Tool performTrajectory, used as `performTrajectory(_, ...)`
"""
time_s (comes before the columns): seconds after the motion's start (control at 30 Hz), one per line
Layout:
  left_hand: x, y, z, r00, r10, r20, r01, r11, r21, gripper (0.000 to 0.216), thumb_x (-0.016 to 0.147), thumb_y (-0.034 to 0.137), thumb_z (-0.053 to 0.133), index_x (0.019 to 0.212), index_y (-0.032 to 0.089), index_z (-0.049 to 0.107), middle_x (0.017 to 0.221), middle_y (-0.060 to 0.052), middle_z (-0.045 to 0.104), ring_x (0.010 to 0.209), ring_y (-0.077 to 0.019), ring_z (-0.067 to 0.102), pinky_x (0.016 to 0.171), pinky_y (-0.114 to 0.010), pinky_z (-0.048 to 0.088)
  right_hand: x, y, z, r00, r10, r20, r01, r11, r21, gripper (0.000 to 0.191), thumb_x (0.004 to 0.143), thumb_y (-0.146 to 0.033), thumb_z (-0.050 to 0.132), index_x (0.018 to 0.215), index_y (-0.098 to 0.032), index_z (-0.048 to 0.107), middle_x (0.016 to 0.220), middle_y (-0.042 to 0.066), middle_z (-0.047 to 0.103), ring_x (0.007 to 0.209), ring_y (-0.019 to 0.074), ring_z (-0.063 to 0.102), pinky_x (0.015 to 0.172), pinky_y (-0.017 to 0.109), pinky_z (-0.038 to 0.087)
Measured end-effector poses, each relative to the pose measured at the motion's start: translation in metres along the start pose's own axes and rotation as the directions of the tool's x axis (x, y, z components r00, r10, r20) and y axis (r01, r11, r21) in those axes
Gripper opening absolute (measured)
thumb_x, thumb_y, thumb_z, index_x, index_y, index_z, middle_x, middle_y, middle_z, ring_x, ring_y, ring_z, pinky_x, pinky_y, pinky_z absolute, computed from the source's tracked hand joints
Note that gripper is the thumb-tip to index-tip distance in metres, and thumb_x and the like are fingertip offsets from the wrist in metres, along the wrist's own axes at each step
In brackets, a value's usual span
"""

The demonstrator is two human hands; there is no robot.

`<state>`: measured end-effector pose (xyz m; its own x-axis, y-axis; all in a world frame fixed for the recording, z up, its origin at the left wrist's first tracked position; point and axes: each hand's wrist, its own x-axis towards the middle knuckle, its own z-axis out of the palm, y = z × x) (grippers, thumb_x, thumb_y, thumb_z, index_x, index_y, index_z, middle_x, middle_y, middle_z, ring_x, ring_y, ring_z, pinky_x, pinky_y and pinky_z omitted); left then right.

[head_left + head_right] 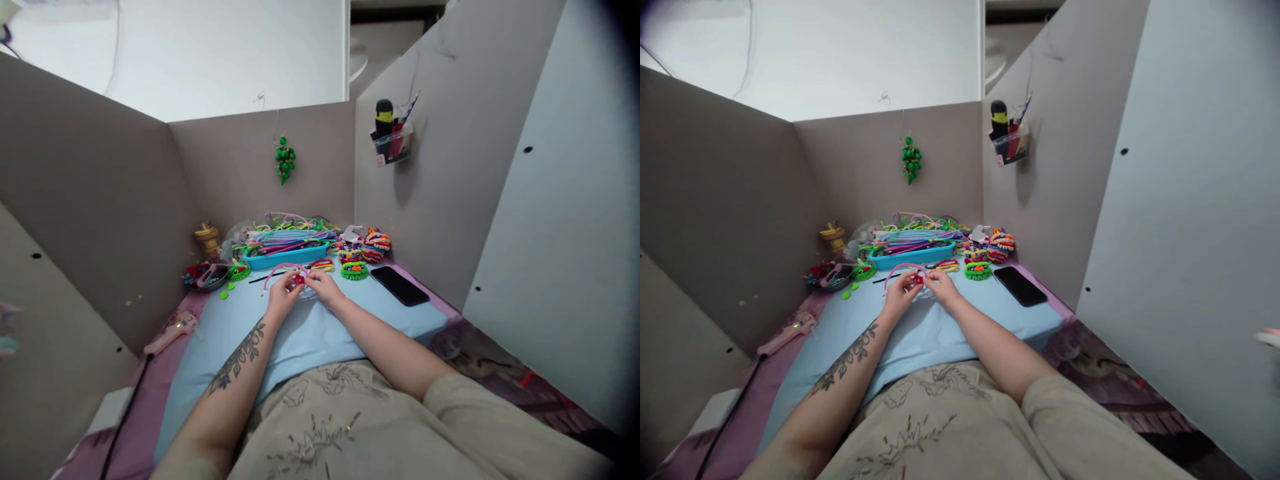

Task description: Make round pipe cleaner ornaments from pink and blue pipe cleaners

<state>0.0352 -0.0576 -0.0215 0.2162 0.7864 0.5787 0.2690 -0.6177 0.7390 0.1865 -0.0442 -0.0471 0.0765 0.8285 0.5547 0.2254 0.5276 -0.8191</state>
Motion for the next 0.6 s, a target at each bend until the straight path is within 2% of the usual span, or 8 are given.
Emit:
performTrajectory(0.13, 0.0027, -0.0047, 0.0001, 0.998, -0.063, -0.009, 0.061, 0.993, -0.099, 0.038, 0.067, 0.033, 0.066, 0.101, 0.017, 0.060, 0.071, -0.003, 0.063, 0.061, -0.0133, 0.057, 0.057, -0.024, 0.042, -0.0004, -0.0004, 0.0016, 1.000, -0.011, 0.006, 0.011, 1.000, 0.014, 0.024, 0.075, -0.039, 0.055, 0.064, -0.019, 0.061, 0.077, 0.002, 0.059, 0.081, 0.0186, 0.055, 0.080, 0.033, 0.043)
performTrajectory(0.23, 0.0044, -0.0051, -0.0007, 0.989, -0.149, 0.002, 0.147, 0.975, -0.169, 0.040, 0.065, 0.034, 0.068, 0.100, 0.016, 0.062, 0.063, 0.000, 0.060, 0.055, -0.0118, 0.054, 0.053, -0.023, 0.039, -0.0008, -0.0003, 0.0014, 0.991, -0.040, -0.126, 0.040, 0.999, -0.006, 0.016, 0.076, -0.028, 0.051, 0.086, -0.019, 0.061, 0.086, 0.004, 0.058, 0.081, 0.0179, 0.055, 0.076, 0.031, 0.045)
performTrajectory(0.3, 0.0049, -0.0036, -0.0017, 0.977, -0.209, 0.028, 0.211, 0.956, -0.204, 0.041, 0.062, 0.033, 0.070, 0.098, 0.015, 0.063, 0.058, 0.001, 0.058, 0.052, -0.0111, 0.052, 0.052, -0.023, 0.038, -0.0011, 0.0000, 0.0000, 0.980, -0.110, -0.167, 0.097, 0.992, -0.082, 0.025, 0.074, -0.019, 0.048, 0.097, -0.021, 0.059, 0.095, 0.005, 0.055, 0.085, 0.0177, 0.054, 0.077, 0.031, 0.046)
performTrajectory(0.37, 0.0051, -0.0016, -0.0028, 0.963, -0.258, 0.078, 0.269, 0.933, -0.240, 0.042, 0.060, 0.031, 0.071, 0.097, 0.014, 0.064, 0.059, 0.001, 0.060, 0.053, -0.0108, 0.052, 0.053, -0.023, 0.039, -0.0012, 0.0006, -0.0016, 0.977, -0.171, -0.130, 0.149, 0.975, -0.167, 0.030, 0.073, -0.012, 0.046, 0.096, -0.022, 0.061, 0.097, 0.005, 0.051, 0.089, 0.0180, 0.053, 0.080, 0.032, 0.045)
performTrajectory(0.5, 0.0059, 0.0005, -0.0052, 0.939, -0.311, 0.149, 0.343, 0.880, -0.328, 0.046, 0.058, 0.029, 0.073, 0.100, 0.012, 0.064, 0.063, -0.001, 0.063, 0.053, -0.0102, 0.053, 0.053, -0.022, 0.040, -0.0017, 0.0022, -0.0022, 0.976, -0.202, -0.082, 0.175, 0.952, -0.253, 0.023, 0.072, -0.010, 0.048, 0.084, -0.020, 0.065, 0.094, 0.007, 0.048, 0.095, 0.0207, 0.051, 0.083, 0.035, 0.045)
performTrajectory(0.6, 0.0069, 0.0009, -0.0070, 0.930, -0.341, 0.138, 0.368, 0.858, -0.358, 0.047, 0.057, 0.030, 0.074, 0.099, 0.013, 0.065, 0.061, 0.000, 0.062, 0.051, -0.0091, 0.051, 0.050, -0.020, 0.039, -0.0032, 0.0011, -0.0012, 0.970, -0.237, -0.051, 0.220, 0.949, -0.226, 0.029, 0.074, -0.011, 0.049, 0.098, -0.022, 0.062, 0.100, 0.006, 0.048, 0.092, 0.0192, 0.051, 0.082, 0.035, 0.046)
